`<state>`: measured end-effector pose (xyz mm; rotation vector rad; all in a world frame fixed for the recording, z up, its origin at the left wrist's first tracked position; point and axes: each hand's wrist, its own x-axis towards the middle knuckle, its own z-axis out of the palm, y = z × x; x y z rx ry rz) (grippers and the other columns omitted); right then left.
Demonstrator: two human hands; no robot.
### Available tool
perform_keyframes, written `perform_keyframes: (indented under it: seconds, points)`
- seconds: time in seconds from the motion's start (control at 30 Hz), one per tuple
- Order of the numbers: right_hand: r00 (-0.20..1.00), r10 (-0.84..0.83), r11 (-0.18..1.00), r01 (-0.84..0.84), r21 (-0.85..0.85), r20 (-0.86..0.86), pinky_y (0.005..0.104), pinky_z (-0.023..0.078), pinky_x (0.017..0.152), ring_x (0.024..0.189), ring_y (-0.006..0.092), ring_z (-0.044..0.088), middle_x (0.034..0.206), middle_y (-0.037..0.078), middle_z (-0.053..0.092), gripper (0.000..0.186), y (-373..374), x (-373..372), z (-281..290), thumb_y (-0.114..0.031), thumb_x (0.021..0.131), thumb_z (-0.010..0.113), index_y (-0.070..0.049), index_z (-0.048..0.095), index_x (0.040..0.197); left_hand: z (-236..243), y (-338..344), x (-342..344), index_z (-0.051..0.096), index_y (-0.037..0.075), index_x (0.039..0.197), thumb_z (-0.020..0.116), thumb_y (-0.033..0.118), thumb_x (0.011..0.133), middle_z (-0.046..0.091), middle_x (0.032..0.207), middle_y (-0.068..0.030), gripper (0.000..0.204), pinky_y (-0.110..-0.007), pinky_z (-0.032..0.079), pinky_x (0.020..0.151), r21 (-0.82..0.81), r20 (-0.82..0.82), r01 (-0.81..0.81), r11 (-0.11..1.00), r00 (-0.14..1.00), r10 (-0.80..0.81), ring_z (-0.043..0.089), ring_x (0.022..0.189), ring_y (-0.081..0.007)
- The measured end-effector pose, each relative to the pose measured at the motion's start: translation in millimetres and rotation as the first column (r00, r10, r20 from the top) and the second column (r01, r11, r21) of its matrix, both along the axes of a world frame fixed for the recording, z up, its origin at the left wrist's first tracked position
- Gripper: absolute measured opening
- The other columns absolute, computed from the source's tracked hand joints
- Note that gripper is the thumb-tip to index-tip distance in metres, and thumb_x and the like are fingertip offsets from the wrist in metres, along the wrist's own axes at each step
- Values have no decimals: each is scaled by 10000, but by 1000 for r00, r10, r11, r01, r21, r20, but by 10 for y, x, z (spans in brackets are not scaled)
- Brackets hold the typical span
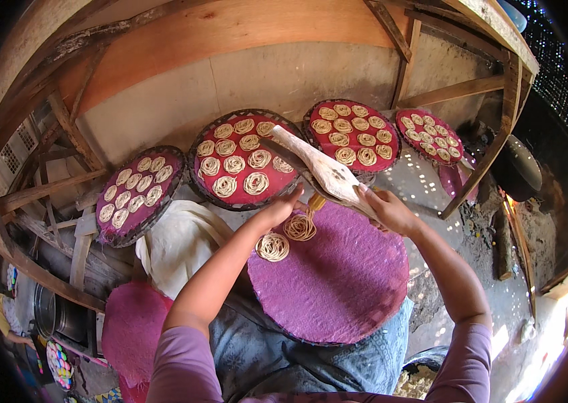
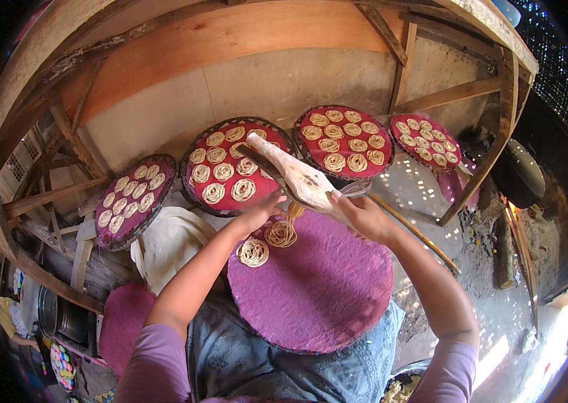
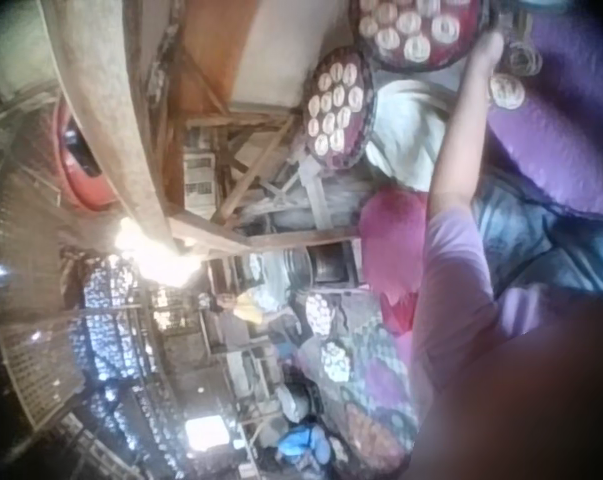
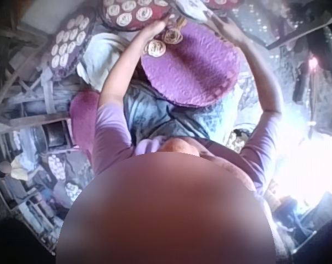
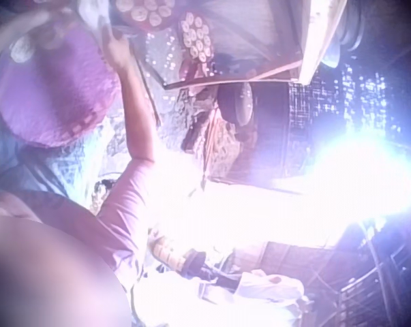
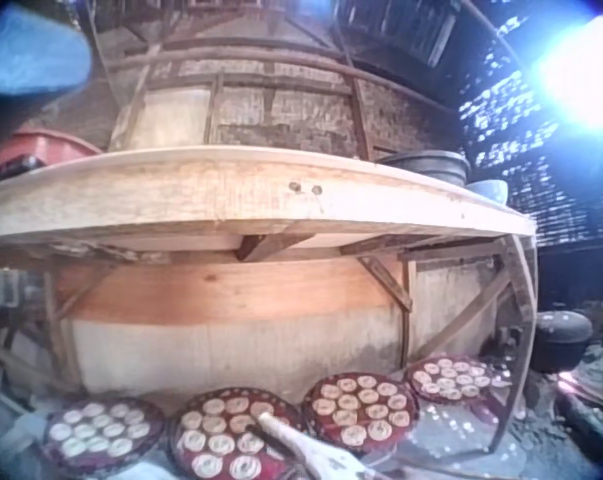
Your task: The person scoops dough from a large bowl and loads it into a handheld extruder. They then squeeze the extruder to form spiral noodles onto a purple mat placed on their lap. The process is repeated multiple times, filling the mat with noodle spirals.
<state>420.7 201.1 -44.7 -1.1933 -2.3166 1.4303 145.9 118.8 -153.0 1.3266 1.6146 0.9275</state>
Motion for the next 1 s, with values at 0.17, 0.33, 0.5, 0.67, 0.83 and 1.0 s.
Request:
perform_keyframes:
  seconds: [0.17, 0.33, 0.5, 0.67, 0.83, 1.0]
  points:
    - [999, -36, 999, 37, 39, -17, 294, 470, 540, 654, 139, 580, 772, 83, 589, 737, -23, 88, 48, -647, 939, 393, 36, 596, 1130, 61, -345, 101, 273, 52, 1471, 194, 565, 1006, 383, 1464, -175, 697, -430, 264, 1114, 226, -759, 92, 970, 641, 116, 369, 1345, -277]
    - [994, 5, 998, -11, -56, -111, 258, 421, 499, 584, 98, 523, 711, 47, 553, 673, -71, 241, 174, -616, 956, 395, 21, 589, 1050, 725, -148, 129, 458, 12, 1342, 286, 612, 965, 409, 1439, -166, 729, -446, 294, 1103, 534, 290, -350, 769, 931, 222, 369, 1329, -319]
    - [991, 132, 970, -126, -205, 16, 281, 394, 479, 548, 98, 494, 654, 26, 529, 725, 159, 234, 276, -682, 937, 316, -27, 624, 991, 1060, 462, -14, 610, 60, 946, 316, 665, 920, 596, 891, -79, 673, -420, 432, 923, 540, 827, -443, 715, 121, -550, 575, 868, -247]
    - [935, 80, 997, -71, -38, 345, 319, 369, 416, 472, 133, 496, 584, 42, 515, 774, 338, 31, 298, -707, 926, 259, -40, 636, 818, 625, 861, 53, 424, 128, 676, 135, 718, 903, 377, 592, -9, 695, -357, 364, 630, 134, 905, -561, 817, -267, -332, 383, 570, -182]
    - [969, -23, 986, -19, 167, 246, 349, 460, 451, 460, 172, 513, 582, 72, 527, 809, 167, -130, 298, -745, 888, 329, -10, 665, 907, 539, 841, -147, 414, 153, 623, 168, 708, 904, 381, 551, 29, 669, -333, 373, 596, 334, 852, -560, 758, -165, -497, 387, 512, -147]
    - [940, 3, 992, -46, 121, 341, 345, 483, 472, 465, 178, 539, 577, 75, 528, 752, 175, 6, 503, -701, 913, 346, -31, 675, 996, 648, 771, 0, 411, 159, 606, 210, 684, 917, 371, 526, 35, 643, -317, 365, 574, 228, 840, -571, 789, -295, -456, 371, 484, -142]
